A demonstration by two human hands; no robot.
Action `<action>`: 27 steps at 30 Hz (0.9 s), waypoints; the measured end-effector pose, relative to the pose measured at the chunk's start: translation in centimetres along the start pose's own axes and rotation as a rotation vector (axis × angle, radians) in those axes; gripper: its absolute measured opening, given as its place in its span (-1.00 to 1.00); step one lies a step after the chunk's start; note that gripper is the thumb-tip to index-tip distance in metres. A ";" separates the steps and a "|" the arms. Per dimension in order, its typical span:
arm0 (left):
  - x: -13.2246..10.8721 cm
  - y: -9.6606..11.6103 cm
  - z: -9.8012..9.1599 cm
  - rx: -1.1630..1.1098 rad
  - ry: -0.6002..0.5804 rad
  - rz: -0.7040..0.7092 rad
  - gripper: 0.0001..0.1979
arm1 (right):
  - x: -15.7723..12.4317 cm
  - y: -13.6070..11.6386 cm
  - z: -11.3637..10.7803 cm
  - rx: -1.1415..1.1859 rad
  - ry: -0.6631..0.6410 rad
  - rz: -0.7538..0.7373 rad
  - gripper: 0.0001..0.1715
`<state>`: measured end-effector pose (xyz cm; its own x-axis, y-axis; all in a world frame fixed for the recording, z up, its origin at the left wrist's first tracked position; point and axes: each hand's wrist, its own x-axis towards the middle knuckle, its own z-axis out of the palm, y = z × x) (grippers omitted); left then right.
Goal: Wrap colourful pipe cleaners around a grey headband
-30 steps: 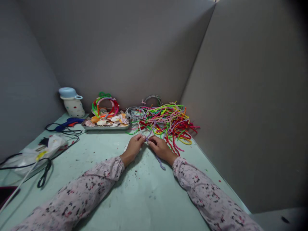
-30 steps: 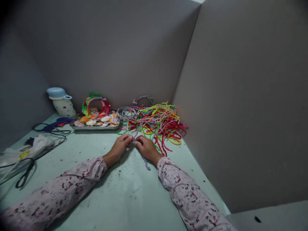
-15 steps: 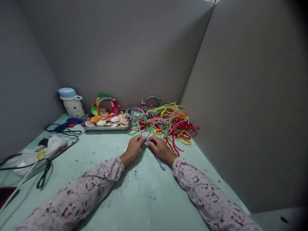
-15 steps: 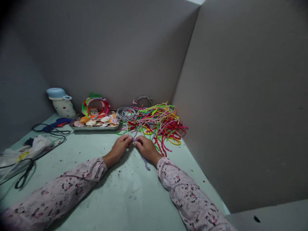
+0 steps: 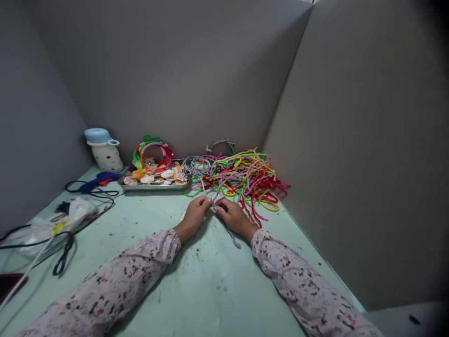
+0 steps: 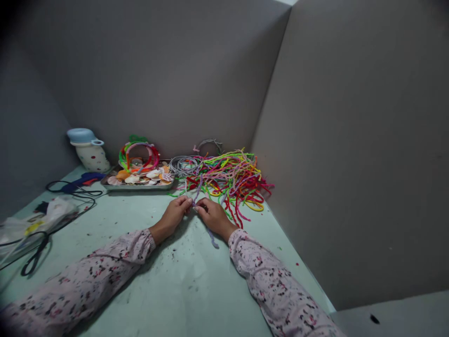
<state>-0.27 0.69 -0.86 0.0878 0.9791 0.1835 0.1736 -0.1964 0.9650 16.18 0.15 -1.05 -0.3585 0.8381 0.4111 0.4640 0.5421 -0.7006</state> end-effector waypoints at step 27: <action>-0.1 0.2 -0.1 -0.019 -0.024 -0.036 -0.69 | 0.0 0.3 0.1 0.038 -0.007 -0.008 -0.83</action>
<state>-0.36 0.56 -0.68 0.1053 0.9839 0.1442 0.1587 -0.1597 0.9743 16.18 0.30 -1.30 -0.3682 0.8332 0.4126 0.4302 0.5461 -0.7188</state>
